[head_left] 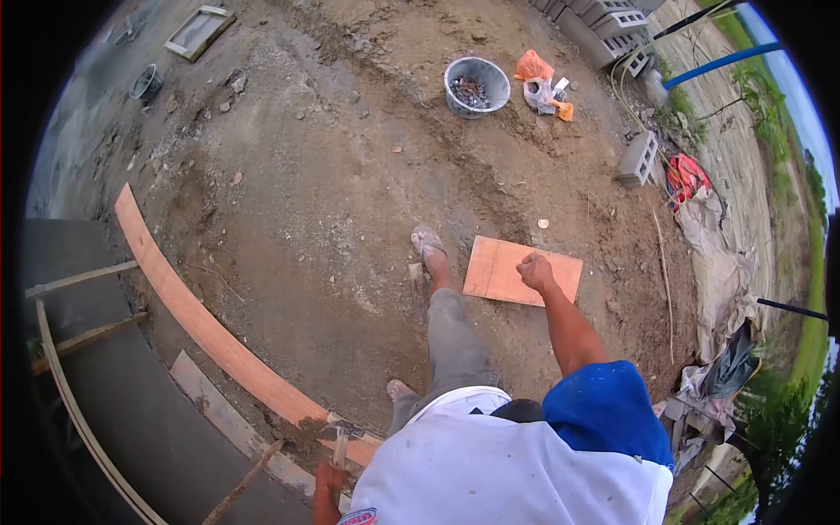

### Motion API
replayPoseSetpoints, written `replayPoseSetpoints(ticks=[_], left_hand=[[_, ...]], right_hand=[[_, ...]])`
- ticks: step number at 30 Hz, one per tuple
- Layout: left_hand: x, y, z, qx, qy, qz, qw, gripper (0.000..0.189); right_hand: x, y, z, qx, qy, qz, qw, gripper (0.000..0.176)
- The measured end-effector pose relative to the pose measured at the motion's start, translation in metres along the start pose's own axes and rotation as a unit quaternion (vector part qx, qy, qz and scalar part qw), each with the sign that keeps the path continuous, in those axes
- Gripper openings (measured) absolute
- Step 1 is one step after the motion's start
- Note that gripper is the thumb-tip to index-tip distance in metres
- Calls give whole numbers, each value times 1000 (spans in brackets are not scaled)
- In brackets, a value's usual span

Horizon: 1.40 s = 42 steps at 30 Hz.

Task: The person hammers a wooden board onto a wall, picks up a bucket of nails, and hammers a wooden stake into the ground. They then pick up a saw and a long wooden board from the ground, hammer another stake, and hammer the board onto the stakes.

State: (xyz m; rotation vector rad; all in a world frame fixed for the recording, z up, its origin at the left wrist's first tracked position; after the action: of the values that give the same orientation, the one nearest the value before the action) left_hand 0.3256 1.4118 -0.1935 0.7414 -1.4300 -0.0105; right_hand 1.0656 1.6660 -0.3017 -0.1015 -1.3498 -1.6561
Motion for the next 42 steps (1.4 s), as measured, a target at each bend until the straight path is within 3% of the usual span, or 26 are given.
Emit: replayPoseSetpoints(ticks=[2, 5, 8, 11, 14, 16, 18, 20, 21, 22, 23, 26, 30, 34, 39, 42], left_hand=[[-6, 39, -93, 16, 46, 74, 996, 45], [-69, 14, -103, 99, 111, 167, 975, 43], [-82, 85, -244, 187, 144, 140, 962, 29], [-120, 99, -306, 253, 84, 98, 959, 29], [-153, 102, -348, 246, 96, 67, 962, 22], [-174, 99, -363, 256, 107, 99, 956, 21], [-193, 90, -368, 285, 118, 128, 943, 23], [-203, 77, -362, 330, 128, 157, 922, 33], [-202, 72, -357, 317, 137, 162, 924, 35], [-203, 69, -352, 304, 143, 167, 927, 36], [-206, 63, -346, 293, 144, 171, 930, 38], [-197, 34, -314, 287, 139, 161, 934, 42], [-180, -19, -269, 266, 83, 120, 953, 41], [-152, -37, -261, 403, 160, 123, 892, 42], [-134, -86, -230, 526, 155, 99, 831, 41], [-120, -159, -199, 494, 113, 11, 862, 38]], right_hand=[[-146, -18, 25, -88, -3, -32, 996, 23], [-252, -14, 132, -306, -112, 38, 944, 29], [-365, -37, 188, -377, -140, 78, 912, 54], [-442, -59, 246, -499, -149, 72, 851, 69], [-509, -85, 279, -601, -181, 68, 775, 83], [-543, -97, 284, -651, -193, 47, 733, 88], [-569, -104, 283, -668, -198, 37, 717, 74], [-615, -115, 261, -691, -120, 28, 713, 57], [-626, -112, 261, -749, -97, 22, 655, 45], [-657, -119, 244, -804, -91, 45, 585, 44], [-663, -115, 246, -803, -108, 34, 585, 45], [-648, -96, 244, -785, -159, 67, 595, 42], [-545, -84, 245, -619, -146, 99, 766, 41], [-383, -103, 248, -357, -145, 58, 921, 30], [-224, -224, 261, -190, -99, 182, 960, 21], [-132, -334, 289, -110, -82, 285, 949, 15]])
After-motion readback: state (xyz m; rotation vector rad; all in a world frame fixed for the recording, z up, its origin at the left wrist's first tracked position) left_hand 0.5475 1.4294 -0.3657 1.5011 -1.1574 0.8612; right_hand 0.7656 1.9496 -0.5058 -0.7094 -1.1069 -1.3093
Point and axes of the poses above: each hand's wrist, its own x-axis away from the middle knuckle, its own y-axis out of the back of the hand, z = x × y, the point moved 6 cm from there along -x, towards the middle knuckle, and after that the axes turned 7 degrees about -y, right-handed, at the moved point
